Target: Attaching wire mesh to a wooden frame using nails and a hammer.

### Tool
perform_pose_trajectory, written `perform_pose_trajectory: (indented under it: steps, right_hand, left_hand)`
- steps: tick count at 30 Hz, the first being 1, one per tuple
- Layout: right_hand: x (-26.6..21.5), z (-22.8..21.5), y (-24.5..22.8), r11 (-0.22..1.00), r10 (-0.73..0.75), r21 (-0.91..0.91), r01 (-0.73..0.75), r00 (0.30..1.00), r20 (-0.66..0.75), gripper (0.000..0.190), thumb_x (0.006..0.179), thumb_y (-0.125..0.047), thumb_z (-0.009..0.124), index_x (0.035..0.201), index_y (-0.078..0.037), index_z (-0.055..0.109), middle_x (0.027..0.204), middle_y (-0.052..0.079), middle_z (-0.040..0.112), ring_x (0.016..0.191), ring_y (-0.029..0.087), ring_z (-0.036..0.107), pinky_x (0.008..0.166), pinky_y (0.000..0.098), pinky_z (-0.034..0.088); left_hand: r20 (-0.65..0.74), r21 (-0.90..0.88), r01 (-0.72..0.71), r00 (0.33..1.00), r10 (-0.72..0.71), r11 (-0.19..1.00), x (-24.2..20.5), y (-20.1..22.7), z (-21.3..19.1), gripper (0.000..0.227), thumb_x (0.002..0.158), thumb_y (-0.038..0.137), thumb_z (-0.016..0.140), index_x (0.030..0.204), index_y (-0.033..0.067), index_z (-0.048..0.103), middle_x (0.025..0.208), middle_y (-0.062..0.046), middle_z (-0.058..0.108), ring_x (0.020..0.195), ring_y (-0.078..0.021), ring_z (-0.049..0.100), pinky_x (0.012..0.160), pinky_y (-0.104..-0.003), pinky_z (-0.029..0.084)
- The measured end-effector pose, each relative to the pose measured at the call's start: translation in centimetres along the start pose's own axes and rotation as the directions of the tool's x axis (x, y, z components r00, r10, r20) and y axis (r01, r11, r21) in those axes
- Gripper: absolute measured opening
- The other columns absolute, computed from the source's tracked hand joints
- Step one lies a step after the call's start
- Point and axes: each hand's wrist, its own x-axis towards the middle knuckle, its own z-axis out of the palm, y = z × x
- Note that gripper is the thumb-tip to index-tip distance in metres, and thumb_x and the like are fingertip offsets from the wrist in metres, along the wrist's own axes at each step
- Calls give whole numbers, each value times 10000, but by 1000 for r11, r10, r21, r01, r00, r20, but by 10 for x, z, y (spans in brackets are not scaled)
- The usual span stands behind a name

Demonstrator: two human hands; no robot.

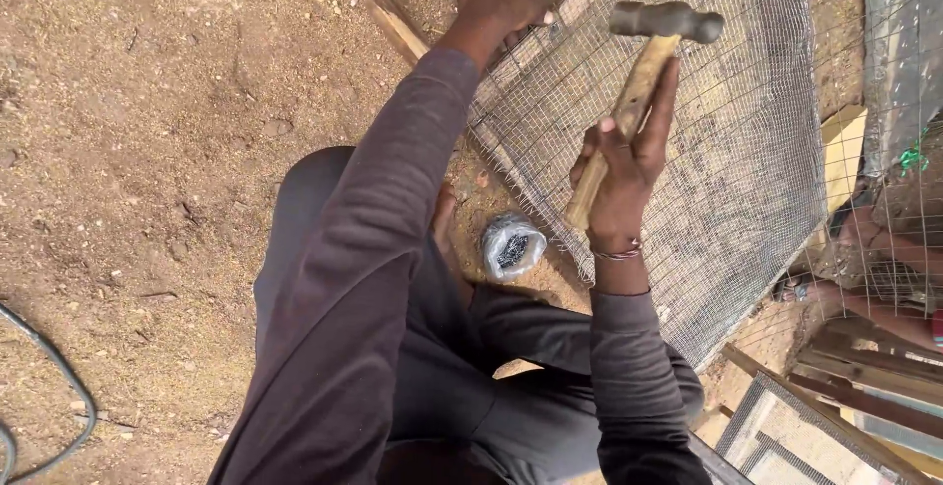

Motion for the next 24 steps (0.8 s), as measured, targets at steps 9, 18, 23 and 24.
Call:
perform_pose_trajectory:
  steps: [9, 18, 23, 24]
  right_hand:
    - [-11, 2, 33, 972, -134, -181, 147, 988, 81, 843, 1013, 7, 551, 1724, -163, 132, 1765, 285, 251, 763, 90, 591, 585, 256, 573]
    - [-37, 28, 61, 690, -194, -681, 245, 969, 151, 784, 1086, -150, 579, 1704, -125, 98, 1610, 228, 467, 701, 121, 674, 598, 285, 609]
    - [-51, 38, 84, 778, -381, -572, 259, 919, -101, 764, 1123, -94, 558, 1701, -102, 58, 1520, 271, 476, 904, 254, 680, 730, 367, 619]
    - [-44, 42, 68, 776, -388, -578, 251, 913, -124, 764, 1123, -94, 558, 1701, -102, 58, 1520, 271, 476, 904, 254, 680, 730, 367, 619]
  left_hand:
    - [9, -48, 33, 999, -33, 998, 16, -2, 2, 346, 847, 244, 833, 1064, 6, 708, 811, -139, 760, 625, -173, 764, 594, -354, 647]
    - [-42, -71, -33, 999, 30, 997, 24, -13, 16, 410, 820, 277, 854, 1089, 11, 698, 830, -135, 763, 629, -171, 766, 597, -366, 642]
    - [-60, -55, -15, 998, 11, 998, 9, -7, 9, 481, 794, 289, 867, 1112, -1, 652, 853, -140, 739, 713, -228, 784, 736, -402, 629]
    - [-47, -46, -35, 998, 33, 998, 19, -18, 16, 481, 794, 289, 867, 1112, -1, 652, 853, -140, 739, 713, -228, 784, 736, -402, 629]
